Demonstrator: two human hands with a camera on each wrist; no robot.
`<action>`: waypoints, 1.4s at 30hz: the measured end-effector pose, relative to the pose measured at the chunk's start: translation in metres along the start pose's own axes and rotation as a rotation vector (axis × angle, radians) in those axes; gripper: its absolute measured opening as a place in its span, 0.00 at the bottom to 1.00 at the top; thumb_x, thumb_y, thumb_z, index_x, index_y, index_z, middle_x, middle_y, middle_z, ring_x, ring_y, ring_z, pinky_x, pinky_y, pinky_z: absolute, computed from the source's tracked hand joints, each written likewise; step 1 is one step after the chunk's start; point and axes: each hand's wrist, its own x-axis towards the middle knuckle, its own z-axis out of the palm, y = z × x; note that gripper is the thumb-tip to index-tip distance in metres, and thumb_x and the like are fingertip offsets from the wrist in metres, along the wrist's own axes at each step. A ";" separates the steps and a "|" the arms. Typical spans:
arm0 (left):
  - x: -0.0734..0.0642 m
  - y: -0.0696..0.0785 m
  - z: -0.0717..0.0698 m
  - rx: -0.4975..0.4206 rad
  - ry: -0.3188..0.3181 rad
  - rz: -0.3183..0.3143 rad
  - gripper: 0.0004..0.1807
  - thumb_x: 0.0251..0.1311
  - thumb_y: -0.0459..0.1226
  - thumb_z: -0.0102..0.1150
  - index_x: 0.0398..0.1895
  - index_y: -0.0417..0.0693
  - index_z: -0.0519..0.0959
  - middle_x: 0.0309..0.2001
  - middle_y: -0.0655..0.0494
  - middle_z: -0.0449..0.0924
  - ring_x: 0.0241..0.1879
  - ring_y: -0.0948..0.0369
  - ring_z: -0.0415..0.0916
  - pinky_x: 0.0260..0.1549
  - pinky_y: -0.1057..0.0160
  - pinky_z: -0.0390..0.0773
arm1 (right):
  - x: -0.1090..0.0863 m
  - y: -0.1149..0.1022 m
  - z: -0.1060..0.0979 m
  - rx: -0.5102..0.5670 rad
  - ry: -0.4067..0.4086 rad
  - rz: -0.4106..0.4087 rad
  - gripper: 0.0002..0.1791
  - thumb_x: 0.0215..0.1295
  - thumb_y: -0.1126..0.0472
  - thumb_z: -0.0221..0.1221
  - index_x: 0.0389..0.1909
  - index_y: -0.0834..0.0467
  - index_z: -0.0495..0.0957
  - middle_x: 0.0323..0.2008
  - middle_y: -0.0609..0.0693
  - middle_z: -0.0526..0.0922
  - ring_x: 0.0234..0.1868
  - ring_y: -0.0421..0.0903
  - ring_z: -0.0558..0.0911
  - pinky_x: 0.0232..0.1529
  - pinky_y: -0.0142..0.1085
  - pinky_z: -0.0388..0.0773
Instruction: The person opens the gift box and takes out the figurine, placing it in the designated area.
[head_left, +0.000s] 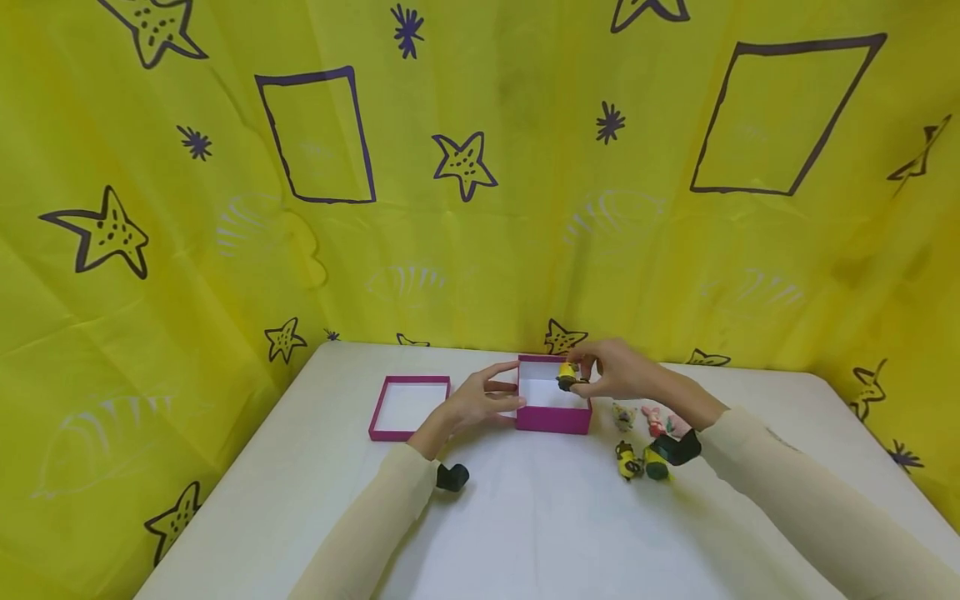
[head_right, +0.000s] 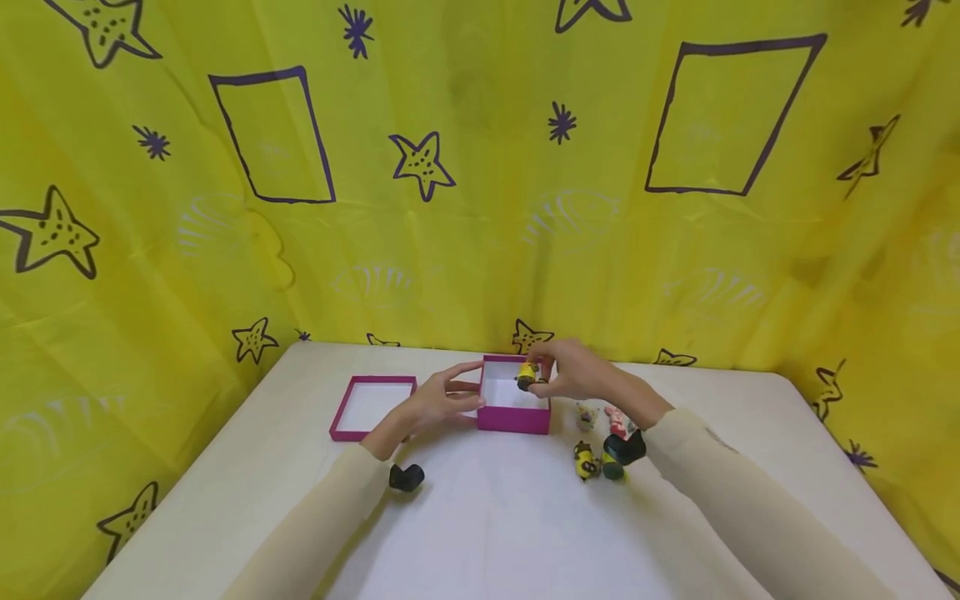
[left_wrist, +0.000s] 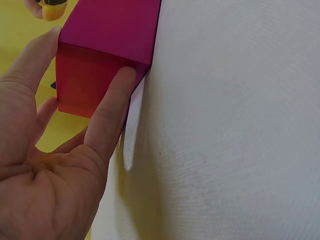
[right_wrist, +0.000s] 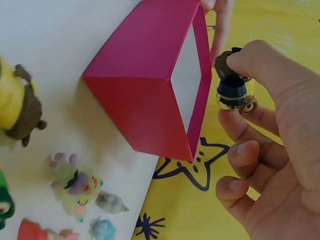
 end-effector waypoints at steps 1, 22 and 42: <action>0.000 0.000 0.000 -0.002 0.000 0.001 0.41 0.60 0.45 0.74 0.76 0.71 0.67 0.65 0.47 0.76 0.65 0.49 0.74 0.65 0.44 0.74 | -0.003 0.001 -0.001 0.003 0.007 -0.002 0.21 0.60 0.59 0.72 0.53 0.62 0.82 0.29 0.42 0.80 0.33 0.47 0.75 0.33 0.35 0.76; -0.001 0.000 -0.002 -0.003 -0.015 0.000 0.43 0.61 0.46 0.74 0.78 0.65 0.64 0.66 0.47 0.75 0.65 0.49 0.75 0.62 0.46 0.77 | -0.087 0.028 -0.016 -0.031 0.067 0.083 0.22 0.59 0.55 0.74 0.52 0.58 0.82 0.31 0.37 0.81 0.30 0.42 0.71 0.27 0.31 0.68; -0.001 0.003 -0.002 -0.009 -0.021 -0.004 0.42 0.61 0.45 0.73 0.78 0.68 0.65 0.66 0.47 0.75 0.63 0.50 0.76 0.64 0.45 0.75 | -0.144 0.055 -0.005 -0.044 0.213 0.023 0.21 0.55 0.60 0.76 0.49 0.55 0.83 0.29 0.31 0.79 0.25 0.32 0.68 0.24 0.29 0.67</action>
